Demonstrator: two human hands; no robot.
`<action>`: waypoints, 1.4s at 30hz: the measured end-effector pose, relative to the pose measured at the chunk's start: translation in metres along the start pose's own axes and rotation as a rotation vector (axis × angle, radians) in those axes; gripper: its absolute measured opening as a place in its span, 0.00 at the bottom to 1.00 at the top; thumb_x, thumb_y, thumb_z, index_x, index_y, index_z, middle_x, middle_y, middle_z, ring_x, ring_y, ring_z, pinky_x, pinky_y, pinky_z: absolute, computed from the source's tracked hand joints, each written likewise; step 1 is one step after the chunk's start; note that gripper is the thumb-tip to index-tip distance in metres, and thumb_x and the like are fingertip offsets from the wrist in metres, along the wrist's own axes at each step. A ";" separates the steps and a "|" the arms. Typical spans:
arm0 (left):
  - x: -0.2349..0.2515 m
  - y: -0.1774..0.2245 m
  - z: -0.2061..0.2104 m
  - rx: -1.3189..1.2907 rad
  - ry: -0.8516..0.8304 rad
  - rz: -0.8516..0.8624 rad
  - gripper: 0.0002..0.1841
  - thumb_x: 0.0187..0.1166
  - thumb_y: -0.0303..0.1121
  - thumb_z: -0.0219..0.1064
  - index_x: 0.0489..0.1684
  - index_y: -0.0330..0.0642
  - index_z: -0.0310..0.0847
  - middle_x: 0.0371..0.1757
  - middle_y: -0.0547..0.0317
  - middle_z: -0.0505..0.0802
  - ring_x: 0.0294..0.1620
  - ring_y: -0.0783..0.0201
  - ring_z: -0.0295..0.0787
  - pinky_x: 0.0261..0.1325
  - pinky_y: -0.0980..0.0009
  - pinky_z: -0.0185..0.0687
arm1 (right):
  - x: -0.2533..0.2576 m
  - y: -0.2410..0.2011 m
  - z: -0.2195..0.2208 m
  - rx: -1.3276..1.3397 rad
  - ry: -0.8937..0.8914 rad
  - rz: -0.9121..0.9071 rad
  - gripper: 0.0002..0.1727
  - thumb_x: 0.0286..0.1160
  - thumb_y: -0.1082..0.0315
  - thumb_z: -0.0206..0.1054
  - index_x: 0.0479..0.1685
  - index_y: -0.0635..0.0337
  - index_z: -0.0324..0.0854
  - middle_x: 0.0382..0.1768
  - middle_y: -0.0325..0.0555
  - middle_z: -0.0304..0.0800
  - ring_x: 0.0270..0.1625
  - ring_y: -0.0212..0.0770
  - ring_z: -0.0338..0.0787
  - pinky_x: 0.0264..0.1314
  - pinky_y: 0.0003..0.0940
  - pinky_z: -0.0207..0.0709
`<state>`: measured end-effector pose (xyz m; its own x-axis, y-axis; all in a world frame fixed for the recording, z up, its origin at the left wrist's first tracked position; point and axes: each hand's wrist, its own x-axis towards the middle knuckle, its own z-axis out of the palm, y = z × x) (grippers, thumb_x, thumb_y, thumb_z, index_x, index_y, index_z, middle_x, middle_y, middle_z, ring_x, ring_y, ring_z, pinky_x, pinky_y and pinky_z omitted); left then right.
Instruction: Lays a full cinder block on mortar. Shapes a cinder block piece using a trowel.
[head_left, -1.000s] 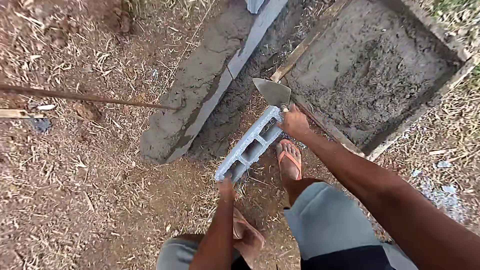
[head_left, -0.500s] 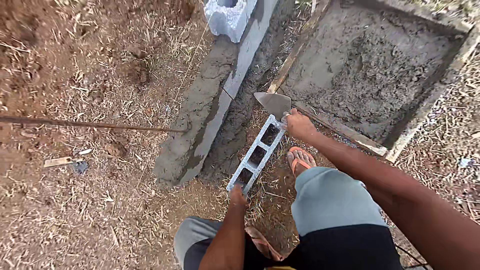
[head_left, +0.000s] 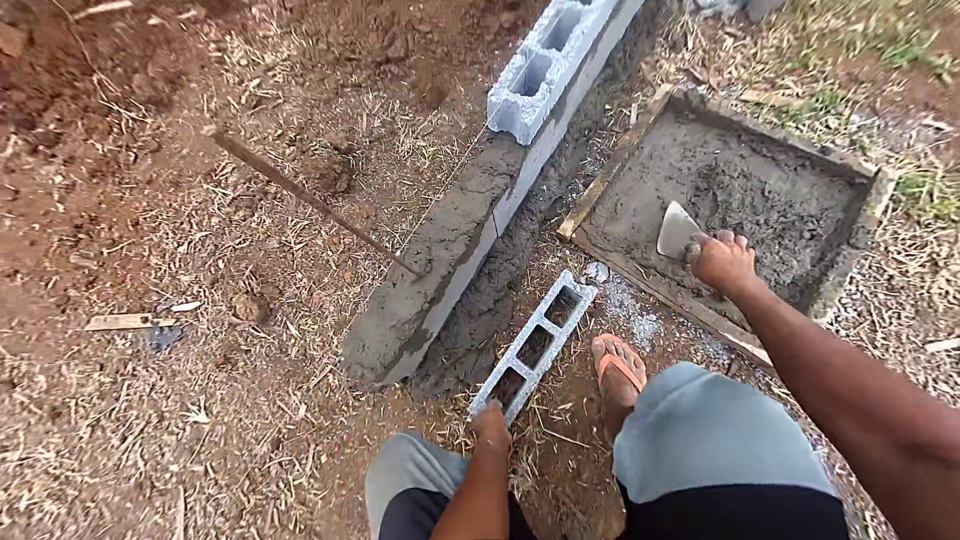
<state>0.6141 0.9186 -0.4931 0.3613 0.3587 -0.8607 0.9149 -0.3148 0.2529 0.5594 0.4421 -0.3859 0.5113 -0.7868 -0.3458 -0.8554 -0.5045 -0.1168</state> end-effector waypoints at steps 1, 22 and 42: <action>0.000 0.000 -0.003 0.002 -0.020 0.009 0.30 0.77 0.32 0.73 0.74 0.22 0.69 0.71 0.25 0.78 0.70 0.36 0.77 0.66 0.38 0.75 | -0.006 -0.011 -0.006 -0.004 0.039 -0.053 0.22 0.83 0.66 0.64 0.74 0.63 0.80 0.78 0.77 0.71 0.79 0.81 0.68 0.71 0.82 0.64; 0.029 -0.022 -0.046 -0.461 -0.486 -0.063 0.20 0.88 0.43 0.52 0.69 0.42 0.74 0.65 0.43 0.84 0.65 0.46 0.80 0.62 0.40 0.76 | -0.032 -0.117 0.135 0.239 -0.499 -0.197 0.37 0.84 0.43 0.66 0.84 0.61 0.71 0.74 0.69 0.81 0.80 0.66 0.78 0.83 0.66 0.64; 0.038 -0.032 -0.005 -0.682 -0.157 -0.105 0.38 0.90 0.65 0.30 0.80 0.48 0.70 0.74 0.43 0.82 0.71 0.45 0.79 0.62 0.35 0.76 | -0.023 -0.118 0.153 0.183 -0.357 -0.220 0.24 0.76 0.58 0.75 0.67 0.62 0.85 0.58 0.70 0.90 0.64 0.72 0.87 0.67 0.76 0.74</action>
<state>0.5995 0.9465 -0.5314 0.2821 0.2095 -0.9362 0.8707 0.3538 0.3416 0.6357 0.5742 -0.5061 0.6495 -0.4798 -0.5899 -0.7465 -0.5497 -0.3748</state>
